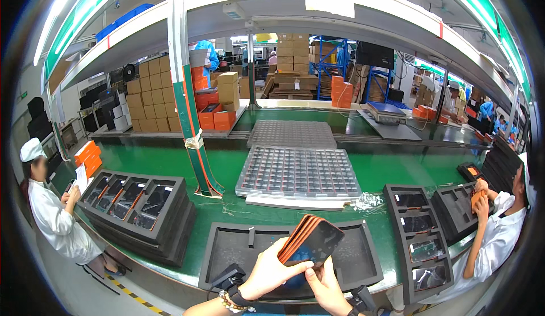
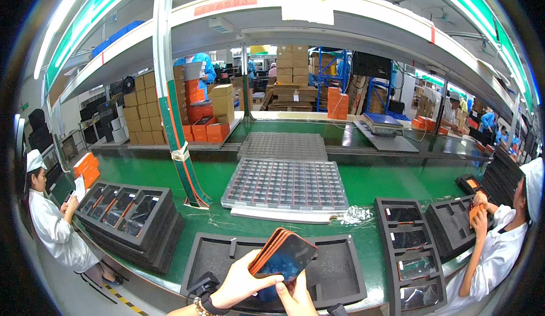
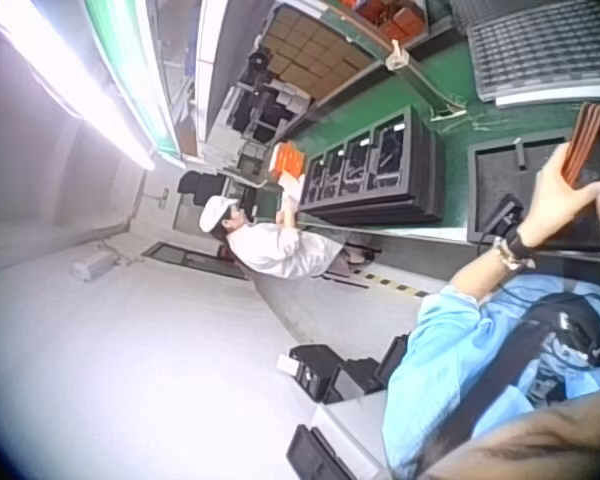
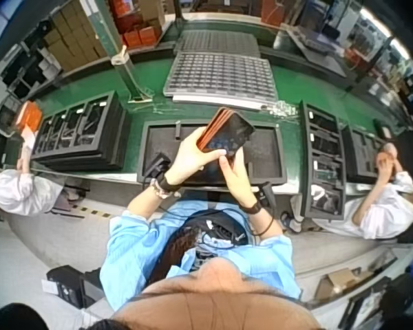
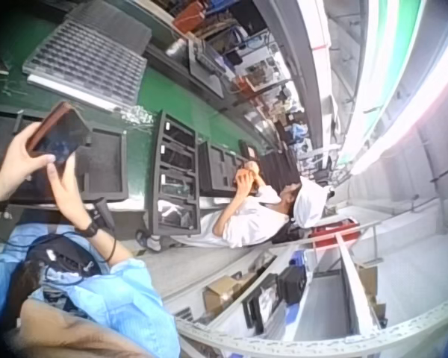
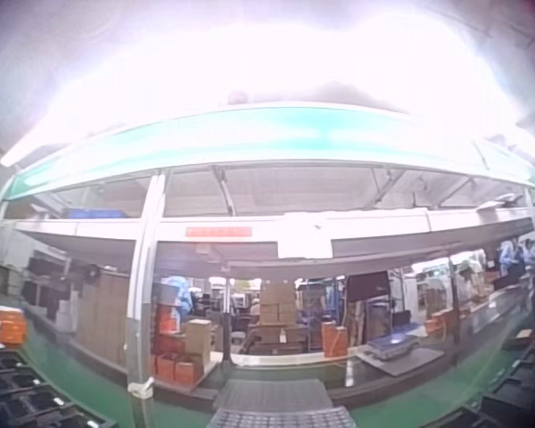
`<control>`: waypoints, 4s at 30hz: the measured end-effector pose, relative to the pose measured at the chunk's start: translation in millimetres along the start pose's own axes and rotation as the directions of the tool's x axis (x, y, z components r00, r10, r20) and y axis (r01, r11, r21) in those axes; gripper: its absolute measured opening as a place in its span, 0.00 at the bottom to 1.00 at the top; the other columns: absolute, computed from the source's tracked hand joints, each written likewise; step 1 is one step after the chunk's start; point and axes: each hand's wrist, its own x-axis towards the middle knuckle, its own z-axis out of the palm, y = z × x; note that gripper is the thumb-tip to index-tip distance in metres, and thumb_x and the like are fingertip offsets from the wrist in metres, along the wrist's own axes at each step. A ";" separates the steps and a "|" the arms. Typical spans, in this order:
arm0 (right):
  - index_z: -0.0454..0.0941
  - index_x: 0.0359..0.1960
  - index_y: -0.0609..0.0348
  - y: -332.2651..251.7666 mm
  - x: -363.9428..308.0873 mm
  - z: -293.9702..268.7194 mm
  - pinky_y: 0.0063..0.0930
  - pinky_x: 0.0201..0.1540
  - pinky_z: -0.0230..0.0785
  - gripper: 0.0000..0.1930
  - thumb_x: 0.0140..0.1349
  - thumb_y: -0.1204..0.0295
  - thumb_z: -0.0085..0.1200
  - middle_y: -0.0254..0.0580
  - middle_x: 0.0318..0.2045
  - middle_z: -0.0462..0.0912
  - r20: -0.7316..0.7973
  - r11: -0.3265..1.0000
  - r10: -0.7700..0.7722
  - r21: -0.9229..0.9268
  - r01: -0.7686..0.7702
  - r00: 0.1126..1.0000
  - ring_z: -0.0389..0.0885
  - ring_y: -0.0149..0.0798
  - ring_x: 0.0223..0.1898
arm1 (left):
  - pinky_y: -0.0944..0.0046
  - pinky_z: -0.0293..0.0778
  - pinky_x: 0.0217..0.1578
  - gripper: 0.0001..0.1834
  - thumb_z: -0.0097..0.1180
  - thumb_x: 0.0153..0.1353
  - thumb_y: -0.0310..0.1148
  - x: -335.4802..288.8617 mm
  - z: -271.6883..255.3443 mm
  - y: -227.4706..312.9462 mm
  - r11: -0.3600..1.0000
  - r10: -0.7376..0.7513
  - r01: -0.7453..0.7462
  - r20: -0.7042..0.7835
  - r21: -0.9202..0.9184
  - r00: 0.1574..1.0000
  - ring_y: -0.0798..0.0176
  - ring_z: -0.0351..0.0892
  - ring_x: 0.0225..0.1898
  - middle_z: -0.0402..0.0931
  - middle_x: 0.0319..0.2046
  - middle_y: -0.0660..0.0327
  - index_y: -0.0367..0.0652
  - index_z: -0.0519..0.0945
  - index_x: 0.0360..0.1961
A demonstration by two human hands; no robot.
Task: Assembling mobile phones on a factory production line by placing components into frames.
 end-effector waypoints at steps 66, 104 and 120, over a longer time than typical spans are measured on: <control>0.65 0.68 0.63 -39.0 -83.9 -185.6 0.24 0.53 0.69 0.30 0.67 0.66 0.59 0.36 0.55 0.77 -0.046 0.762 0.573 0.397 -0.512 0.818 0.75 0.28 0.52 | 0.57 0.76 0.47 0.16 0.62 0.60 0.37 -93.3 -144.4 -39.4 0.671 -0.610 0.241 -0.338 -0.701 0.717 0.57 0.80 0.43 0.82 0.42 0.58 0.40 0.82 0.45; 0.75 0.54 0.67 -42.7 -117.5 -242.7 0.35 0.52 0.73 0.18 0.67 0.68 0.55 0.43 0.49 0.81 -0.958 0.965 0.243 0.255 0.065 0.150 0.80 0.40 0.49 | 0.56 0.73 0.51 0.20 0.52 0.67 0.38 124.0 -9.6 -35.1 0.534 -0.085 0.426 0.455 -0.730 0.886 0.56 0.77 0.49 0.77 0.49 0.55 0.37 0.75 0.55; 0.80 0.44 0.74 -24.0 -105.0 -253.5 0.36 0.46 0.73 0.18 0.66 0.66 0.58 0.44 0.39 0.82 -0.992 0.984 0.121 0.116 -0.138 0.027 0.78 0.40 0.40 | 0.52 0.71 0.52 0.16 0.54 0.62 0.33 -80.5 -224.9 9.6 0.607 0.593 0.029 -0.477 0.794 0.649 0.52 0.75 0.51 0.77 0.47 0.53 0.36 0.77 0.49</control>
